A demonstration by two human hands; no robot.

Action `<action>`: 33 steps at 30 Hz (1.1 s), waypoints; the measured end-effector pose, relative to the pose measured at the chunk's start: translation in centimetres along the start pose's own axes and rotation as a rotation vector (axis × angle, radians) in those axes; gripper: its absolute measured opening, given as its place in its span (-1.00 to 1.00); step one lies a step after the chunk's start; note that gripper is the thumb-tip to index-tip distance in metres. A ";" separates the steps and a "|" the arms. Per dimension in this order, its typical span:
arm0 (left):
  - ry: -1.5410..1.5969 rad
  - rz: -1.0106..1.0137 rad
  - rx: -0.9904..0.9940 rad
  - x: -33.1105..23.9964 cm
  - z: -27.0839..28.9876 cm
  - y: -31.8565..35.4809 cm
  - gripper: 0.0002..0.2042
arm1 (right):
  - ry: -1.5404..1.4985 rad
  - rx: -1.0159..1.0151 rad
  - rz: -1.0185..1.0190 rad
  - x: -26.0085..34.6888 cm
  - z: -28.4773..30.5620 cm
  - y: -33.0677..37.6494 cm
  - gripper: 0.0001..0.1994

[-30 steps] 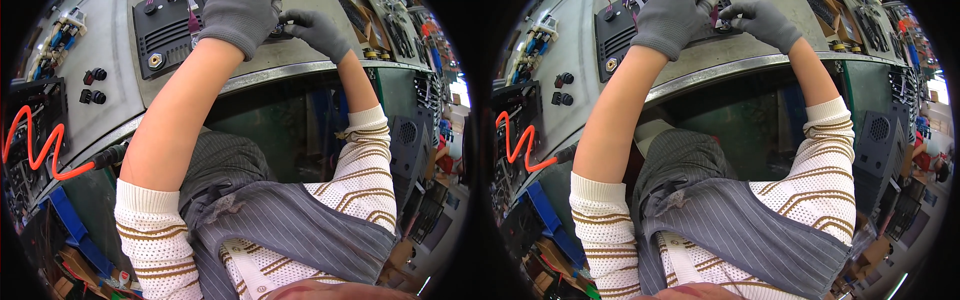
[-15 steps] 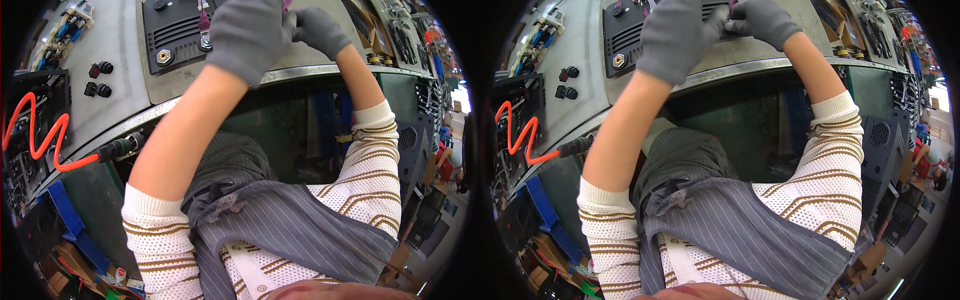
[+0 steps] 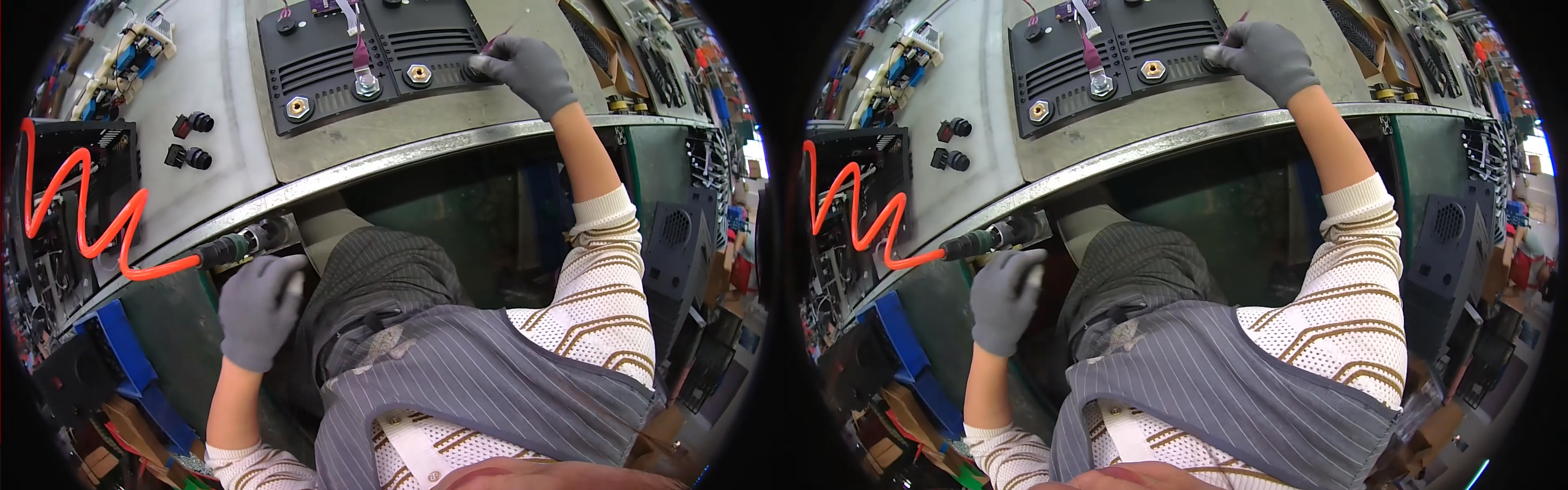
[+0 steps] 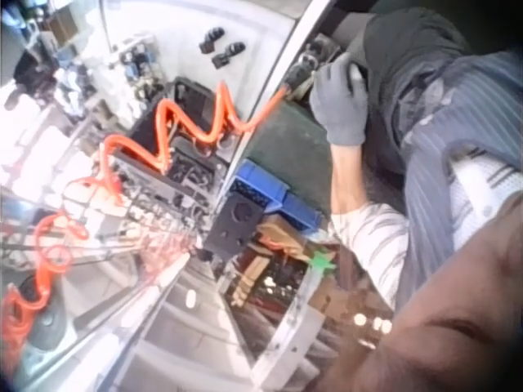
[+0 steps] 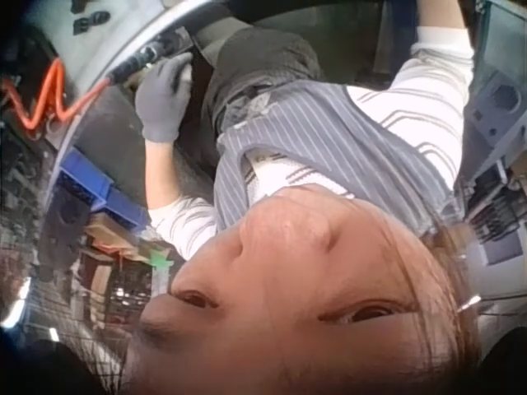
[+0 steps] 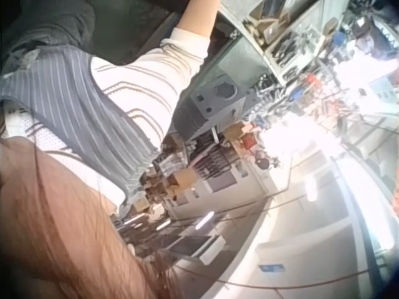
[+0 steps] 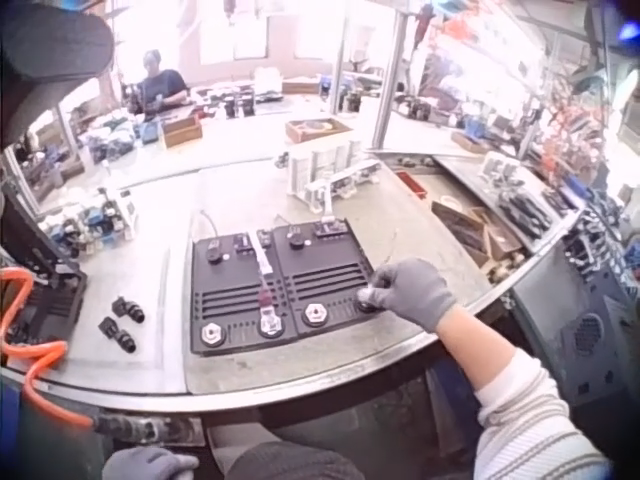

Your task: Assembling the metal housing and internal components for a solar inverter or power supply unit.

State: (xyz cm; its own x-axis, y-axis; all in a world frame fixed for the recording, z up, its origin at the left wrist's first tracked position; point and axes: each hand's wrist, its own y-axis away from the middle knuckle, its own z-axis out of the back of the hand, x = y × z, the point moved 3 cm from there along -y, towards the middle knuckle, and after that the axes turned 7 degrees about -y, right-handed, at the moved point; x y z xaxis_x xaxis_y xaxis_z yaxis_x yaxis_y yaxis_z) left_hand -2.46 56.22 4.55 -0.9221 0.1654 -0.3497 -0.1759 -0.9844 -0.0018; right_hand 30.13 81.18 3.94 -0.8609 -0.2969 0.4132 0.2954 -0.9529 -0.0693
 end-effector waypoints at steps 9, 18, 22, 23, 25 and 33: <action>-0.172 0.479 -0.358 13.1 2.6 6.0 -0.75 | 0.002 -0.125 -0.084 -1.9 -0.6 0.2 -0.56; -0.432 0.429 -0.427 17.1 0.9 6.1 -0.63 | -0.075 -0.027 0.084 -0.5 -1.5 0.9 -0.72; -0.367 0.414 -0.432 17.6 0.7 6.1 -0.66 | 0.109 -0.022 -0.213 1.0 -0.1 0.6 -0.50; -0.354 0.417 -0.434 17.8 0.7 6.2 -0.67 | 0.214 -0.002 -0.339 1.3 0.2 0.8 -0.43; -0.338 0.421 -0.440 17.8 0.7 6.4 -0.68 | 0.209 -0.051 -0.304 1.1 0.4 1.0 -0.43; -0.311 0.429 -0.446 17.9 0.9 6.6 -0.70 | -0.001 -0.077 -0.258 1.8 -1.7 1.6 -0.45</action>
State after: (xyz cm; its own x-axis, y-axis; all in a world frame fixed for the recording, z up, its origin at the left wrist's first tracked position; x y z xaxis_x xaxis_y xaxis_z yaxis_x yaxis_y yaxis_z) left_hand -20.38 52.73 -0.91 -0.9460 -0.3007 -0.1207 0.3239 -0.8859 -0.3320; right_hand 28.30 79.01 3.03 -0.9031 -0.0440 0.4271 0.0341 -0.9989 -0.0307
